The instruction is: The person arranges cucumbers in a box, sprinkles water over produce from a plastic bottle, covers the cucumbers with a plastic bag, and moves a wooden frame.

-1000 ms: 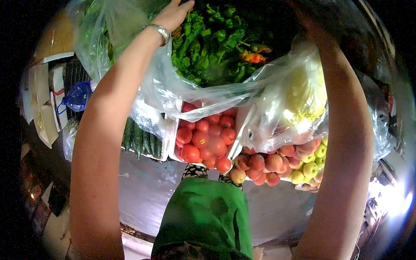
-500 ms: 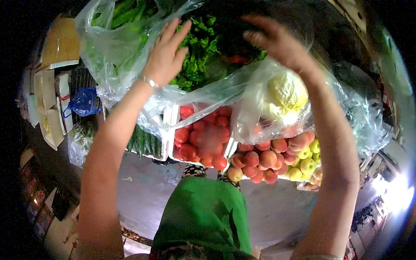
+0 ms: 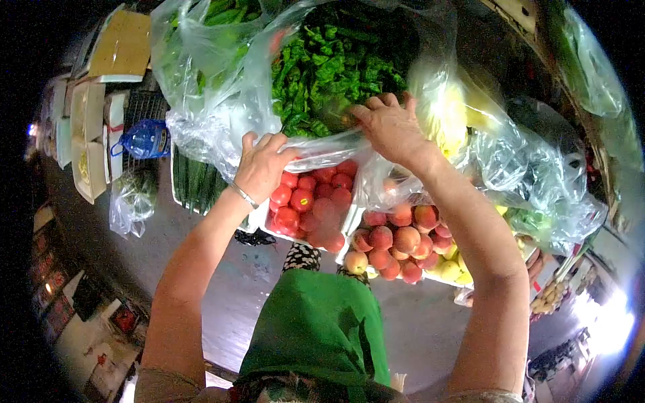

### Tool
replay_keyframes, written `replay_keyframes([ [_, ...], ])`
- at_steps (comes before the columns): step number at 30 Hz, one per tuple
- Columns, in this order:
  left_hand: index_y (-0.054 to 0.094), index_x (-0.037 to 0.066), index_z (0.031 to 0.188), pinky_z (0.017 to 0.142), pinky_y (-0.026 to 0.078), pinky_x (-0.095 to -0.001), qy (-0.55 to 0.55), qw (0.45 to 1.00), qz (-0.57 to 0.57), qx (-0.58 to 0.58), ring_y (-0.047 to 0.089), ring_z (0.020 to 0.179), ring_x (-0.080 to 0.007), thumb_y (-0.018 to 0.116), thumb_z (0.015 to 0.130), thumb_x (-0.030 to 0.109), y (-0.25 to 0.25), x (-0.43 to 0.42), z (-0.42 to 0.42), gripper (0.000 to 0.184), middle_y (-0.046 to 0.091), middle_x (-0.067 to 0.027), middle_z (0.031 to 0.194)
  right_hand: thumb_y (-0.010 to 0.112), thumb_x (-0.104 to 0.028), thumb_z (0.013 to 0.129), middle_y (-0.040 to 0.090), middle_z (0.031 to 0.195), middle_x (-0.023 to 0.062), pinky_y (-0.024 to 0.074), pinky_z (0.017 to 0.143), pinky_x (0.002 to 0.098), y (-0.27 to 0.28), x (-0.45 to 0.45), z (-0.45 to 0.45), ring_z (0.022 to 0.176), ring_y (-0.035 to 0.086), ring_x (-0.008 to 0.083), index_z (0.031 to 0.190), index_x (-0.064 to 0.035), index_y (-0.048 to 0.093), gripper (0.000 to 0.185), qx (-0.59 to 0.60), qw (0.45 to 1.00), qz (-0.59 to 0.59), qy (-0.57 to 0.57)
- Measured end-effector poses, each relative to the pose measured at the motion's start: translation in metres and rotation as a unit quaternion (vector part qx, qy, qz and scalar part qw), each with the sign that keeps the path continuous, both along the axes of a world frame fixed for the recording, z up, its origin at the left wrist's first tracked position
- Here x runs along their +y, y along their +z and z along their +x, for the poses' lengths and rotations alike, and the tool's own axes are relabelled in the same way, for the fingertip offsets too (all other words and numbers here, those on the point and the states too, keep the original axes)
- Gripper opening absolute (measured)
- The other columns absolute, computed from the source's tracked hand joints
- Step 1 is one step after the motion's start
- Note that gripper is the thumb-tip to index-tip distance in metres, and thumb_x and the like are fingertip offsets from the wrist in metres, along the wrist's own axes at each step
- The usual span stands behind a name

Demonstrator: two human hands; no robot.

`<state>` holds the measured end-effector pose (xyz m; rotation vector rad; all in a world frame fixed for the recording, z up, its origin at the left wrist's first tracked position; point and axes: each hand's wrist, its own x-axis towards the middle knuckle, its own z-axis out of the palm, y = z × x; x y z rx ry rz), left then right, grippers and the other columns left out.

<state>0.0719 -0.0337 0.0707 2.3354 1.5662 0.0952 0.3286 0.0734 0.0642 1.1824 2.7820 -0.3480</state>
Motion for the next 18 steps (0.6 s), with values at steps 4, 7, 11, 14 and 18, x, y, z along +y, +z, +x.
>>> replay_keyframes([
  [4, 0.064, 0.01, 0.094, 0.096, 0.03, -0.0479, 0.039, 0.998, -0.04, -0.035, 0.055, 0.097, -0.0222, 0.059, 0.076, 0.0, 0.026, -0.001, 0.009, 0.021, 0.058, -0.0047, 0.086, 0.055, -0.013, 0.087, 0.055, 0.124, 0.0111, 0.0304, 0.102, 0.0591, 0.007, -0.005, 0.003, 0.121, 0.047, 0.0317, 0.129, -0.0168, 0.054, 0.042, -0.009, 0.999, -0.005, -0.032],
  [7, 0.064, 0.01, 0.095, 0.099, 0.027, -0.0502, 0.024, 0.998, 0.043, -0.035, 0.055, 0.102, -0.0226, 0.06, 0.076, 0.002, 0.048, -0.024, 0.01, 0.021, 0.059, -0.0049, 0.089, 0.056, -0.002, 0.081, 0.045, 0.139, 0.0136, 0.0292, 0.105, 0.0516, 0.017, -0.016, 0.012, 0.13, 0.041, 0.0302, 0.134, -0.015, 0.049, 0.055, 0.076, 0.995, 0.03, -0.053],
  [11, 0.065, 0.012, 0.097, 0.103, 0.021, -0.051, 0.082, 0.989, 0.116, -0.045, 0.046, 0.124, -0.0275, 0.064, 0.075, 0.006, 0.085, -0.065, 0.016, 0.022, 0.058, -0.0085, 0.114, 0.059, -0.001, 0.078, 0.044, 0.139, 0.0146, 0.029, 0.105, 0.0508, 0.056, -0.064, 0.023, 0.128, 0.042, 0.0315, 0.131, -0.0132, 0.05, 0.055, 0.163, 0.986, 0.02, -0.038],
  [14, 0.067, 0.012, 0.101, 0.103, 0.022, -0.0475, 0.165, 0.976, 0.136, -0.036, 0.042, 0.129, -0.0293, 0.062, 0.078, 0.008, 0.089, -0.105, 0.019, 0.024, 0.053, -0.0113, 0.126, 0.061, 0.0, 0.075, 0.042, 0.139, 0.0165, 0.0304, 0.103, 0.0504, 0.07, -0.121, 0.037, 0.125, 0.043, 0.0345, 0.129, -0.0113, 0.051, 0.056, 0.208, 0.975, -0.056, -0.053],
  [18, 0.065, 0.008, 0.102, 0.1, 0.027, -0.0462, 0.224, 0.965, 0.112, -0.077, 0.045, 0.122, -0.0332, 0.06, 0.08, 0.008, 0.091, -0.144, 0.026, 0.022, 0.049, -0.0153, 0.128, 0.061, 0.0, 0.075, 0.046, 0.133, 0.0169, 0.0366, 0.095, 0.0465, 0.074, -0.202, 0.061, 0.117, 0.046, 0.0374, 0.121, -0.0072, 0.054, 0.047, 0.181, 0.959, -0.21, -0.054],
])
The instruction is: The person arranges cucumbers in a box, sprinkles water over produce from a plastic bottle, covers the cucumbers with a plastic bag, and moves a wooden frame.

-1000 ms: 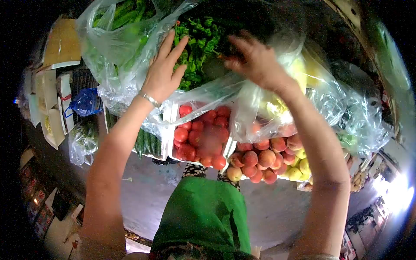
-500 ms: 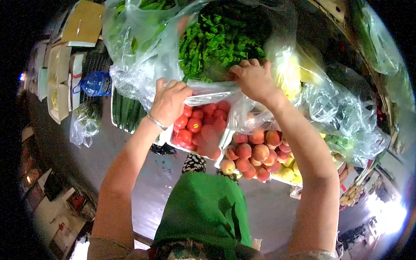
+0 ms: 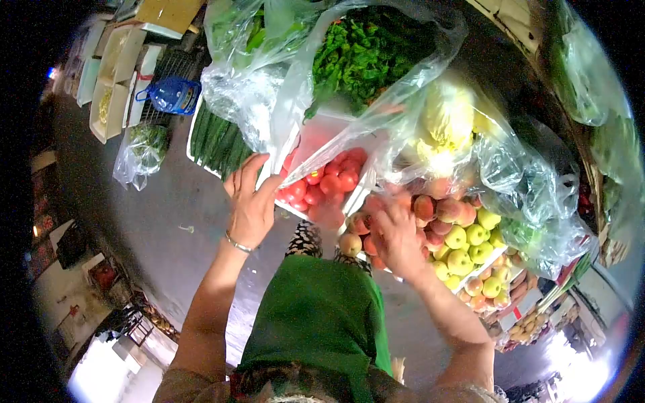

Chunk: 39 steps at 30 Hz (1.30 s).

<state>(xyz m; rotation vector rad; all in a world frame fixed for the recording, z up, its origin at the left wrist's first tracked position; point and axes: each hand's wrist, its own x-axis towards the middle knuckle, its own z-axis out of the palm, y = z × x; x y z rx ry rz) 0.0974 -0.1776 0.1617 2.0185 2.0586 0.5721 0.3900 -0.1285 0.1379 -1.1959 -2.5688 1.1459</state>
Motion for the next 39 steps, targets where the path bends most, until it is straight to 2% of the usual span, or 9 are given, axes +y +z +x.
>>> replay_keyframes([
  [7, 0.063, 0.003, 0.098, 0.1, 0.032, -0.0401, -0.032, 0.966, 0.061, -0.251, 0.048, 0.117, -0.0298, 0.06, 0.079, 0.006, 0.076, 0.043, 0.014, 0.019, 0.049, -0.0157, 0.127, 0.064, -0.007, 0.079, 0.054, 0.122, 0.0181, 0.0411, 0.094, 0.0467, -0.031, -0.097, 0.034, 0.112, 0.051, 0.0393, 0.121, -0.0061, 0.057, 0.043, -0.029, 0.988, -0.154, -0.006],
  [9, 0.063, 0.002, 0.097, 0.101, 0.033, -0.041, -0.056, 0.994, 0.032, -0.085, 0.048, 0.118, -0.0309, 0.06, 0.078, 0.004, 0.07, 0.042, 0.015, 0.019, 0.049, -0.0158, 0.126, 0.063, -0.009, 0.08, 0.056, 0.119, 0.0191, 0.0426, 0.093, 0.0462, -0.041, -0.126, 0.039, 0.11, 0.053, 0.0397, 0.119, -0.0052, 0.057, 0.039, -0.033, 0.978, -0.206, -0.025],
  [11, 0.064, 0.005, 0.099, 0.099, 0.034, -0.0416, -0.028, 0.996, 0.022, -0.078, 0.047, 0.121, -0.0321, 0.061, 0.079, 0.004, 0.04, 0.029, 0.006, 0.021, 0.049, -0.0158, 0.128, 0.065, -0.012, 0.082, 0.053, 0.123, 0.0213, 0.0454, 0.093, 0.0489, -0.049, -0.151, 0.042, 0.112, 0.052, 0.041, 0.123, -0.008, 0.054, 0.043, -0.05, 0.961, -0.27, -0.032],
  [17, 0.044, 0.009, 0.14, 0.106, 0.034, -0.043, -0.018, 0.996, -0.013, -0.086, 0.042, 0.128, -0.0366, 0.057, 0.081, 0.0, 0.001, -0.029, -0.014, 0.062, 0.041, -0.0195, 0.14, 0.061, -0.027, 0.09, 0.038, 0.144, 0.0222, 0.0406, 0.103, 0.0463, -0.054, -0.212, 0.024, 0.128, 0.042, 0.0407, 0.135, -0.0095, 0.046, 0.051, -0.159, 0.917, -0.362, -0.06],
  [22, 0.041, 0.013, 0.143, 0.107, 0.029, -0.0474, -0.032, 0.965, -0.218, -0.139, 0.037, 0.134, -0.0357, 0.06, 0.083, 0.012, -0.043, -0.135, -0.024, 0.064, 0.038, -0.0185, 0.145, 0.059, -0.045, 0.089, 0.022, 0.154, 0.0215, 0.033, 0.11, 0.0423, -0.071, -0.276, 0.011, 0.137, 0.032, 0.0387, 0.146, -0.0139, 0.034, 0.07, -0.144, 0.833, -0.509, -0.162],
  [26, 0.042, 0.016, 0.142, 0.099, 0.032, -0.0546, -0.073, 0.89, -0.438, -0.108, 0.037, 0.131, -0.0364, 0.064, 0.08, 0.019, -0.064, -0.248, -0.041, 0.065, 0.036, -0.019, 0.144, 0.06, -0.047, 0.088, 0.02, 0.154, 0.0213, 0.0303, 0.112, 0.0394, -0.067, -0.301, -0.01, 0.139, 0.03, 0.0365, 0.147, -0.0141, 0.035, 0.072, -0.114, 0.794, -0.55, -0.231],
  [32, 0.034, 0.018, 0.146, 0.1, 0.033, -0.0586, -0.016, 0.816, -0.572, -0.084, 0.032, 0.134, -0.0399, 0.067, 0.08, 0.037, -0.038, -0.333, -0.077, 0.077, 0.029, -0.0229, 0.147, 0.061, -0.04, 0.089, 0.02, 0.153, 0.0246, 0.0286, 0.113, 0.0417, -0.058, -0.333, -0.048, 0.14, 0.026, 0.0383, 0.147, -0.0161, 0.034, 0.069, -0.088, 0.825, -0.5, -0.249],
  [35, 0.027, 0.021, 0.15, 0.106, 0.034, -0.0518, 0.044, 0.787, -0.572, -0.228, 0.027, 0.137, -0.0446, 0.068, 0.079, 0.049, -0.065, -0.39, -0.087, 0.087, 0.024, -0.0306, 0.148, 0.059, -0.042, 0.089, 0.017, 0.154, 0.0236, 0.027, 0.112, 0.0481, -0.057, -0.349, -0.059, 0.141, 0.021, 0.0415, 0.147, -0.0204, 0.034, 0.067, -0.081, 0.851, -0.486, -0.182],
  [39, 0.027, 0.023, 0.15, 0.106, 0.035, -0.0488, 0.048, 0.785, -0.594, -0.173, 0.033, 0.133, -0.0478, 0.064, 0.079, 0.056, -0.065, -0.398, -0.068, 0.087, 0.025, -0.0346, 0.146, 0.056, -0.046, 0.09, 0.01, 0.158, 0.0151, 0.0269, 0.104, 0.0676, -0.025, -0.363, -0.085, 0.142, 0.01, 0.0476, 0.147, -0.0289, 0.033, 0.064, -0.255, 0.853, -0.453, 0.035],
])
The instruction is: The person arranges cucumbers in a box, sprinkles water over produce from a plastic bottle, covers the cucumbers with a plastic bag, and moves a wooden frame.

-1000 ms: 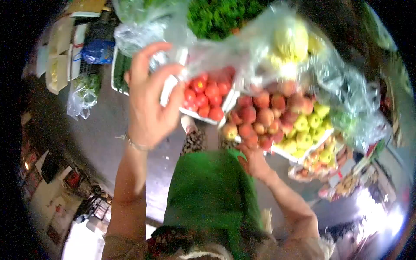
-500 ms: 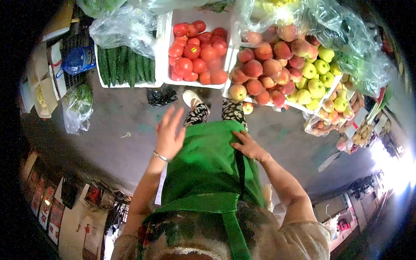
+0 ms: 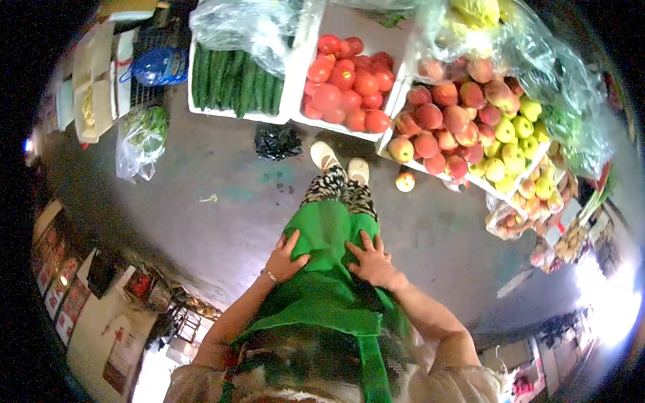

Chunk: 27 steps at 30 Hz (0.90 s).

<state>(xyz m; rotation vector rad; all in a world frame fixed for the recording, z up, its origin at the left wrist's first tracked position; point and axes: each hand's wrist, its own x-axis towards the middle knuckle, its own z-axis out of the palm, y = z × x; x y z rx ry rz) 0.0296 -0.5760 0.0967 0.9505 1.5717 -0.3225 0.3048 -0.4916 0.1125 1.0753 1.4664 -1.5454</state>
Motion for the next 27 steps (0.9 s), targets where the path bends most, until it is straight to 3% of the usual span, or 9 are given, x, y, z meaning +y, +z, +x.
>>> replay_keyframes([
  [1, 0.028, 0.023, 0.149, 0.105, 0.036, -0.0504, 0.0, 1.0, 0.023, 0.008, 0.036, 0.13, -0.0502, 0.062, 0.079, 0.058, 0.002, -0.007, 0.006, 0.086, 0.028, -0.0347, 0.145, 0.054, -0.047, 0.091, 0.008, 0.159, 0.0099, 0.0273, 0.1, 0.0726, 0.001, -0.003, -0.001, 0.143, 0.01, 0.0451, 0.146, -0.0315, 0.033, 0.062, -0.01, 0.999, 0.02, 0.026],
  [6, 0.032, 0.025, 0.147, 0.1, 0.041, -0.053, 0.025, 0.996, 0.066, 0.047, 0.042, 0.123, -0.0526, 0.064, 0.078, 0.055, 0.009, -0.033, 0.036, 0.082, 0.029, -0.0339, 0.144, 0.053, -0.048, 0.091, 0.012, 0.158, 0.0091, 0.0296, 0.101, 0.0715, 0.001, -0.021, 0.022, 0.143, 0.011, 0.0434, 0.145, -0.0317, 0.035, 0.059, -0.008, 0.999, 0.021, 0.027],
  [10, 0.033, 0.028, 0.147, 0.095, 0.044, -0.0552, 0.005, 0.992, 0.075, 0.106, 0.045, 0.12, -0.0504, 0.063, 0.077, 0.054, 0.026, -0.047, 0.052, 0.08, 0.029, -0.0281, 0.147, 0.052, -0.049, 0.092, 0.015, 0.157, 0.008, 0.0294, 0.1, 0.0725, 0.0, -0.031, 0.03, 0.142, 0.015, 0.0426, 0.143, -0.0335, 0.038, 0.055, 0.006, 0.998, 0.052, 0.042],
  [18, 0.03, 0.032, 0.147, 0.092, 0.044, -0.0599, -0.002, 0.987, 0.045, 0.151, 0.035, 0.129, -0.047, 0.062, 0.077, 0.052, 0.062, -0.075, 0.048, 0.079, 0.018, -0.0181, 0.154, 0.046, -0.053, 0.093, 0.015, 0.157, 0.0078, 0.0292, 0.104, 0.0677, -0.03, -0.065, 0.044, 0.141, 0.016, 0.0449, 0.146, -0.0344, 0.032, 0.057, 0.041, 0.995, 0.061, 0.064],
  [22, 0.031, 0.032, 0.148, 0.088, 0.042, -0.0667, -0.036, 0.984, 0.008, 0.174, 0.029, 0.129, -0.055, 0.059, 0.081, 0.058, 0.07, -0.097, 0.031, 0.078, 0.015, -0.0226, 0.154, 0.046, -0.054, 0.092, 0.014, 0.158, 0.0087, 0.0276, 0.105, 0.0675, -0.037, -0.069, 0.032, 0.14, 0.016, 0.0478, 0.146, -0.0356, 0.032, 0.059, 0.051, 0.995, 0.064, 0.055],
  [24, 0.029, 0.034, 0.148, 0.09, 0.037, -0.0712, -0.056, 0.979, -0.026, 0.192, 0.025, 0.131, -0.0566, 0.057, 0.083, 0.06, 0.076, -0.105, 0.021, 0.075, 0.014, -0.0204, 0.155, 0.049, -0.052, 0.09, 0.021, 0.152, 0.0257, 0.0235, 0.112, 0.0534, -0.023, -0.06, 0.012, 0.135, 0.024, 0.0513, 0.145, -0.026, 0.038, 0.062, 0.033, 0.994, 0.076, 0.065],
  [27, 0.027, 0.036, 0.148, 0.093, 0.033, -0.0735, -0.038, 0.982, -0.051, 0.179, 0.021, 0.133, -0.0575, 0.055, 0.084, 0.06, 0.075, -0.124, 0.0, 0.074, 0.011, -0.0186, 0.156, 0.049, -0.051, 0.089, 0.02, 0.152, 0.0271, 0.0234, 0.112, 0.0531, -0.018, -0.056, -0.016, 0.135, 0.024, 0.0516, 0.146, -0.0254, 0.037, 0.063, 0.027, 0.994, 0.074, 0.082],
])
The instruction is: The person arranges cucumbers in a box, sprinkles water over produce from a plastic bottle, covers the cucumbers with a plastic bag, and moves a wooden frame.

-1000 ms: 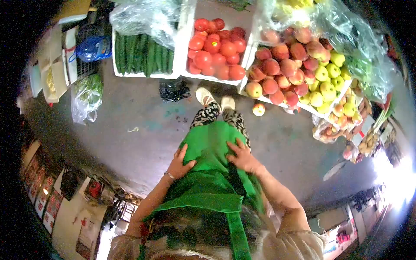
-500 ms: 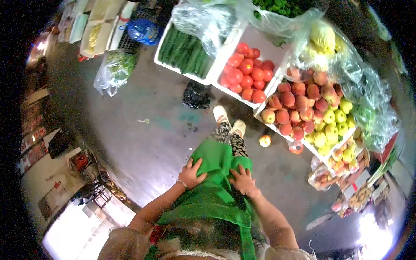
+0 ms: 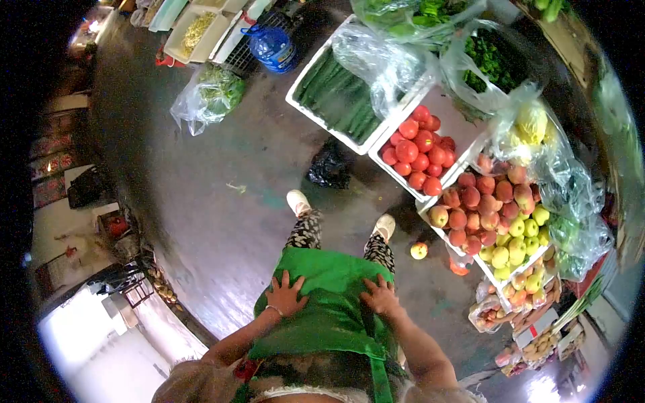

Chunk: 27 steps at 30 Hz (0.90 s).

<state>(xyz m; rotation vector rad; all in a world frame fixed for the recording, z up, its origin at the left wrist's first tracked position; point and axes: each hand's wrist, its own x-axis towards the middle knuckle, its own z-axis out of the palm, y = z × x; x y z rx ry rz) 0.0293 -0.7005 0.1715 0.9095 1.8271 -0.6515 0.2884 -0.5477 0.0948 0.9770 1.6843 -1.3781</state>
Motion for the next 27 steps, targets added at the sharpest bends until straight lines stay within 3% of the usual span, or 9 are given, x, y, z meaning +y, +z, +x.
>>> replay_keyframes([
  [8, 0.029, 0.035, 0.148, 0.093, 0.031, -0.0749, -0.002, 0.999, -0.003, -0.048, 0.017, 0.136, -0.0553, 0.055, 0.084, 0.061, -0.012, -0.035, -0.115, 0.074, 0.009, -0.014, 0.158, 0.051, -0.053, 0.087, 0.021, 0.151, 0.0269, 0.0259, 0.109, 0.0589, -0.016, -0.032, -0.106, 0.136, 0.022, 0.0516, 0.143, -0.0302, 0.04, 0.062, -0.07, 0.997, 0.01, 0.005],
  [9, 0.029, 0.035, 0.148, 0.094, 0.031, -0.0747, 0.003, 0.998, 0.01, -0.055, 0.018, 0.136, -0.0538, 0.055, 0.084, 0.061, -0.01, -0.037, -0.135, 0.074, 0.009, -0.013, 0.158, 0.051, -0.056, 0.088, 0.016, 0.155, 0.0182, 0.0242, 0.106, 0.0652, -0.024, -0.037, -0.123, 0.139, 0.018, 0.0487, 0.144, -0.0342, 0.038, 0.061, -0.096, 0.995, -0.011, 0.013],
  [11, 0.029, 0.035, 0.148, 0.094, 0.031, -0.0745, 0.003, 0.997, 0.026, -0.067, 0.018, 0.137, -0.0524, 0.055, 0.084, 0.061, -0.015, -0.042, -0.173, 0.074, 0.01, -0.012, 0.158, 0.05, -0.058, 0.088, 0.011, 0.158, 0.0096, 0.0225, 0.103, 0.0716, -0.04, -0.039, -0.158, 0.141, 0.013, 0.0457, 0.144, -0.0383, 0.036, 0.061, -0.126, 0.991, -0.028, 0.014],
  [12, 0.033, 0.034, 0.146, 0.093, 0.032, -0.0732, 0.04, 0.995, 0.048, -0.074, 0.02, 0.137, -0.0509, 0.057, 0.083, 0.059, -0.017, -0.052, -0.188, 0.072, 0.013, -0.0109, 0.158, 0.051, -0.06, 0.088, 0.013, 0.157, 0.0092, 0.0222, 0.103, 0.072, -0.041, -0.038, -0.179, 0.141, 0.014, 0.0458, 0.143, -0.0382, 0.037, 0.061, -0.139, 0.989, -0.05, 0.025],
  [15, 0.037, 0.033, 0.144, 0.092, 0.036, -0.0706, 0.095, 0.988, 0.087, -0.091, 0.023, 0.136, -0.0482, 0.059, 0.082, 0.056, -0.027, -0.069, -0.228, 0.07, 0.02, -0.0095, 0.156, 0.062, -0.052, 0.083, 0.034, 0.148, 0.0162, 0.0299, 0.107, 0.0569, -0.036, -0.023, -0.249, 0.133, 0.03, 0.047, 0.137, -0.0303, 0.048, 0.06, -0.138, 0.99, -0.023, 0.012],
  [18, 0.037, 0.034, 0.143, 0.09, 0.04, -0.0681, 0.105, 0.984, 0.089, -0.109, 0.028, 0.134, -0.0463, 0.061, 0.083, 0.052, -0.033, -0.08, -0.251, 0.068, 0.023, -0.0088, 0.154, 0.065, -0.04, 0.085, 0.05, 0.133, 0.0171, 0.0375, 0.099, 0.0508, -0.06, -0.025, -0.288, 0.122, 0.046, 0.0379, 0.131, -0.0184, 0.054, 0.052, 0.095, 0.984, 0.075, -0.132],
  [20, 0.037, 0.035, 0.143, 0.088, 0.042, -0.0671, 0.089, 0.986, 0.089, -0.111, 0.03, 0.133, -0.0456, 0.062, 0.083, 0.05, -0.04, -0.074, -0.268, 0.067, 0.024, -0.0083, 0.154, 0.064, -0.033, 0.085, 0.055, 0.127, 0.0181, 0.0425, 0.094, 0.0457, -0.067, -0.014, -0.317, 0.114, 0.053, 0.0354, 0.129, -0.0126, 0.054, 0.049, 0.154, 0.966, 0.094, -0.185],
  [25, 0.037, 0.039, 0.142, 0.087, 0.046, -0.0618, 0.111, 0.975, 0.13, -0.142, 0.034, 0.13, -0.0448, 0.067, 0.081, 0.042, -0.064, -0.065, -0.321, 0.068, 0.028, -0.0073, 0.153, 0.065, -0.027, 0.082, 0.064, 0.11, 0.02, 0.0507, 0.083, 0.0411, -0.074, 0.044, -0.365, 0.096, 0.064, 0.0328, 0.129, -0.0074, 0.053, 0.052, 0.132, 0.956, 0.125, -0.232],
  [27, 0.038, 0.037, 0.142, 0.089, 0.047, -0.0596, 0.099, 0.974, 0.141, -0.15, 0.036, 0.129, -0.0446, 0.068, 0.08, 0.04, -0.071, -0.046, -0.345, 0.069, 0.029, -0.0083, 0.152, 0.065, -0.024, 0.082, 0.061, 0.112, 0.0217, 0.0502, 0.084, 0.0428, -0.084, 0.088, -0.374, 0.096, 0.063, 0.0355, 0.131, -0.0085, 0.051, 0.053, 0.099, 0.944, 0.143, -0.28],
])
